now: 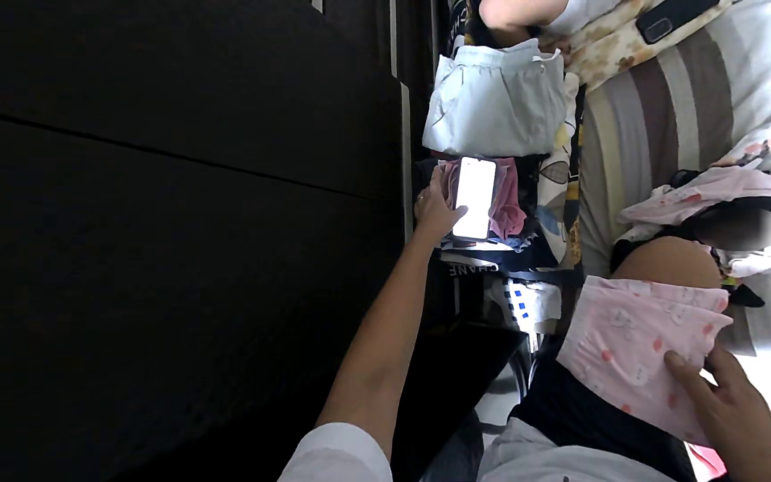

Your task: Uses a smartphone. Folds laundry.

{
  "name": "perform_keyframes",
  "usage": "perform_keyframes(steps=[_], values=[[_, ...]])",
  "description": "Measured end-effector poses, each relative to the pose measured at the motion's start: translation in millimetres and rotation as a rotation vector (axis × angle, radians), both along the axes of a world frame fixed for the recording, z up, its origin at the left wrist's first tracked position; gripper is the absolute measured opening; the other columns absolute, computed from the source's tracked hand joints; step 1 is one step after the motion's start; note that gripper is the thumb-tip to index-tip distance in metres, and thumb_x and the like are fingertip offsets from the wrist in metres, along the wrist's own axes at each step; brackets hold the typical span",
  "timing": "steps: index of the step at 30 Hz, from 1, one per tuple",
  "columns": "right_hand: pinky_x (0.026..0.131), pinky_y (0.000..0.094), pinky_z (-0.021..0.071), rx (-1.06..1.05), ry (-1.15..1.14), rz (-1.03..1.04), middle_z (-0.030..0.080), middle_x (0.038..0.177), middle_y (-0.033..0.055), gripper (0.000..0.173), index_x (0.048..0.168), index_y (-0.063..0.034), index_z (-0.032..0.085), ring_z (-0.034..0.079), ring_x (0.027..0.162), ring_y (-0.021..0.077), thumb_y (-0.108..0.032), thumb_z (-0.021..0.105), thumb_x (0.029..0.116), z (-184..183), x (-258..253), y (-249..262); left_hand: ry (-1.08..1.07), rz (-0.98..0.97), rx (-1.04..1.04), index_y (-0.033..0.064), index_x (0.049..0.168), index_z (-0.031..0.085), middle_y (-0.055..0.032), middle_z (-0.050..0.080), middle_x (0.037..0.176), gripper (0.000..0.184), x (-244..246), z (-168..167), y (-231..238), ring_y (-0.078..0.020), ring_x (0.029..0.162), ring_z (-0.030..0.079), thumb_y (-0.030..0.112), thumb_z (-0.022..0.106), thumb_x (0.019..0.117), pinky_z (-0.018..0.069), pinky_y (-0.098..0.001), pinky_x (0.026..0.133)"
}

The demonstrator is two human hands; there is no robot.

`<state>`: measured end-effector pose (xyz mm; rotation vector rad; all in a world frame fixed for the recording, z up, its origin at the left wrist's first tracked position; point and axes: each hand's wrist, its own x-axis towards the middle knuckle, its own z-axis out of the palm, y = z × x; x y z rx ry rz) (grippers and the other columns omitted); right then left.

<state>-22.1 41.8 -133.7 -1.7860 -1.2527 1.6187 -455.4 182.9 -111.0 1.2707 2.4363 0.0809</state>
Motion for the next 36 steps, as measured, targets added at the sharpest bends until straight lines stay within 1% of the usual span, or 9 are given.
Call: perform_keyframes(steps=[4, 8, 11, 18, 23, 27, 31, 33, 36], values=[[0.089, 0.0322, 0.0545, 0.005, -0.009, 0.001, 0.054, 0.139, 0.0216, 0.061, 0.142, 0.0005, 0.052, 0.061, 0.116, 0.0182, -0.039, 0.058, 0.0957, -1.4, 0.0, -0.8, -0.032, 0.037, 0.022, 0.0109, 0.165, 0.009, -0.03, 0.045, 0.15, 0.103, -2.7, -0.3, -3.2, -0.047, 0.138, 0.045, 0.025, 0.078, 0.0896, 0.0358, -0.0615, 0.114], [0.092, 0.0356, 0.0535, 0.001, -0.012, -0.002, 0.053, 0.142, 0.0234, 0.067, 0.147, 0.0012, 0.048, 0.06, 0.119, 0.0209, -0.041, 0.058, 0.0957, -1.3, 0.1, -1.5, 0.066, 0.084, -0.007, 0.0097, 0.165, 0.011, -0.0293, 0.047, 0.149, 0.105, 15.6, 1.5, 5.9, -0.0459, 0.139, 0.044, 0.035, 0.08, 0.0888, 0.0338, -0.0613, 0.115], [0.092, 0.0307, 0.0535, -0.002, -0.001, -0.013, 0.052, 0.144, 0.0227, 0.067, 0.148, 0.001, 0.047, 0.06, 0.12, 0.0179, -0.04, 0.059, 0.0958, -0.5, 0.2, -1.9, 0.109, 0.11, -0.046, 0.0118, 0.166, 0.007, -0.0274, 0.043, 0.154, 0.111, 23.7, -1.3, 10.5, -0.0442, 0.144, 0.039, 0.043, 0.079, 0.0877, 0.0283, -0.0611, 0.118], [0.089, 0.0294, 0.0536, 0.012, -0.01, -0.006, 0.054, 0.139, 0.0216, 0.063, 0.141, 0.0008, 0.052, 0.06, 0.116, 0.0162, -0.041, 0.058, 0.0946, -2.1, -0.2, -1.6, 0.211, 0.126, -0.076, 0.0141, 0.166, 0.007, -0.0247, 0.045, 0.152, 0.116, 30.1, -8.9, 13.7, -0.0406, 0.144, 0.041, 0.048, 0.081, 0.0839, 0.0288, -0.0599, 0.117], [0.089, 0.029, 0.0538, 0.006, -0.005, -0.016, 0.054, 0.139, 0.0212, 0.061, 0.14, 0.0014, 0.053, 0.061, 0.115, 0.0158, -0.04, 0.059, 0.0951, -1.2, 0.1, -1.8, 0.183, 0.118, -0.08, 0.0149, 0.166, 0.009, -0.0251, 0.043, 0.154, 0.113, 27.3, -7.0, 13.8, -0.0414, 0.145, 0.039, 0.049, 0.081, 0.0847, 0.0287, -0.0602, 0.117], [0.089, 0.0301, 0.0542, 0.007, 0.007, -0.013, 0.054, 0.139, 0.0215, 0.063, 0.142, 0.0013, 0.052, 0.061, 0.115, 0.0158, -0.041, 0.058, 0.0951, -2.1, -0.5, -2.3, 0.012, 0.115, -0.003, 0.0103, 0.165, 0.011, -0.0292, 0.044, 0.153, 0.103, 11.2, -1.1, 8.4, -0.0457, 0.143, 0.041, 0.039, 0.077, 0.0914, 0.0307, -0.062, 0.117], [0.088, 0.0301, 0.0545, 0.016, 0.002, -0.01, 0.055, 0.137, 0.0215, 0.06, 0.14, 0.0025, 0.053, 0.062, 0.113, 0.0157, -0.038, 0.058, 0.0958, -0.5, -1.2, -1.2, -0.138, 0.137, 0.045, 0.0114, 0.165, 0.012, -0.029, 0.047, 0.15, 0.092, -2.5, 1.8, 3.8, -0.0453, 0.137, 0.048, 0.027, 0.071, 0.0967, 0.0387, -0.0605, 0.112], [0.088, 0.0303, 0.0544, 0.01, -0.001, -0.01, 0.055, 0.136, 0.0213, 0.059, 0.14, 0.0022, 0.053, 0.062, 0.113, 0.0164, -0.037, 0.058, 0.0961, 0.4, -0.9, -1.1, -0.167, 0.081, 0.088, 0.0089, 0.165, 0.01, -0.0274, 0.048, 0.15, 0.094, -4.1, 1.7, -1.9, -0.042, 0.137, 0.049, 0.021, 0.072, 0.0949, 0.0401, -0.0571, 0.113], [0.09, 0.0292, 0.0538, -0.001, 0.012, -0.028, 0.055, 0.138, 0.0205, 0.062, 0.142, 0.0014, 0.051, 0.061, 0.115, 0.0152, -0.038, 0.059, 0.0956, -0.5, -0.6, -2.4, -0.068, -0.096, 0.124, 0.0041, 0.164, 0.012, -0.0279, 0.04, 0.155, 0.106, -1.3, -1.0, -16.0, -0.043, 0.143, 0.042, 0.02, 0.082, 0.0856, 0.0339, -0.0577, 0.118]])
